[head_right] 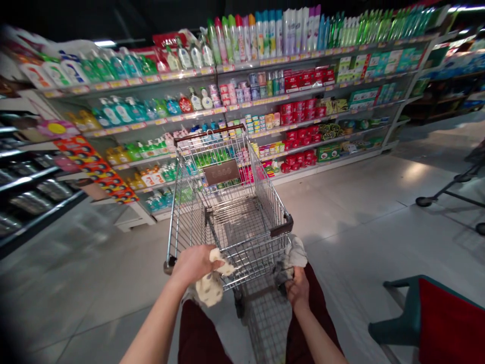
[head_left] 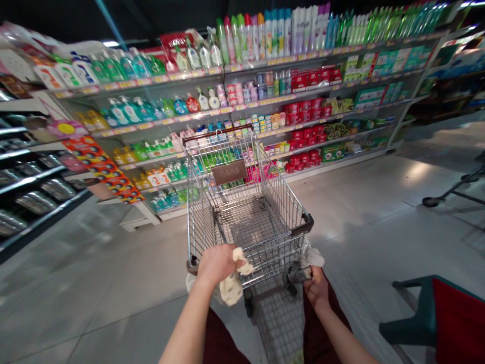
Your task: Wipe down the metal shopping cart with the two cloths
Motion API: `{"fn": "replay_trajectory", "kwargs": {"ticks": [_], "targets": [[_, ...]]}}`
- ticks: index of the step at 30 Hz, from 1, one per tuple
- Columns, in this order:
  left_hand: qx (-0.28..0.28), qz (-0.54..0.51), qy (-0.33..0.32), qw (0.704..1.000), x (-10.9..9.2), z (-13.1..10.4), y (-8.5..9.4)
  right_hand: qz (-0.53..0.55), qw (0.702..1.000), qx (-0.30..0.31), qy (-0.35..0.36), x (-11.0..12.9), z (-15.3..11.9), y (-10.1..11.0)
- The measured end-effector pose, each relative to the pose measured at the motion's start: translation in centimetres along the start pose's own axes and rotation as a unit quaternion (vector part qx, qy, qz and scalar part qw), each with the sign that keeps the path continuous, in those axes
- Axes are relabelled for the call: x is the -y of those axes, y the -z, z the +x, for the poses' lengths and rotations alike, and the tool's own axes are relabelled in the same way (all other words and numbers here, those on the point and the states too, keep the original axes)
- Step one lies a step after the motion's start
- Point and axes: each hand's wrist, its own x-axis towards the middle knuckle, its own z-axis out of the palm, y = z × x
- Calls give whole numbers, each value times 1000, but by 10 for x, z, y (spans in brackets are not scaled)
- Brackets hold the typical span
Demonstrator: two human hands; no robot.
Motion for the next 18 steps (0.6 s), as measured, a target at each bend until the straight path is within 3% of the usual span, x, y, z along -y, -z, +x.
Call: {"fn": "replay_trajectory", "kwargs": {"ticks": [3, 5, 9, 12, 18], "targets": [[-3, 2, -4, 1000, 0, 0, 0, -12, 997, -64, -41, 26, 21, 18], [-4, 2, -2, 1000, 0, 0, -1, -3, 996, -88, -18, 52, 38, 33], [0, 3, 2, 1000, 1, 0, -2, 55, 973, -91, 205, 105, 60, 42], [-1, 9, 5, 1000, 0, 0, -3, 39, 949, -55, 308, 119, 52, 15], [-2, 19, 2, 1000, 0, 0, -3, 39, 966, 105, 232, 78, -9, -53]]}}
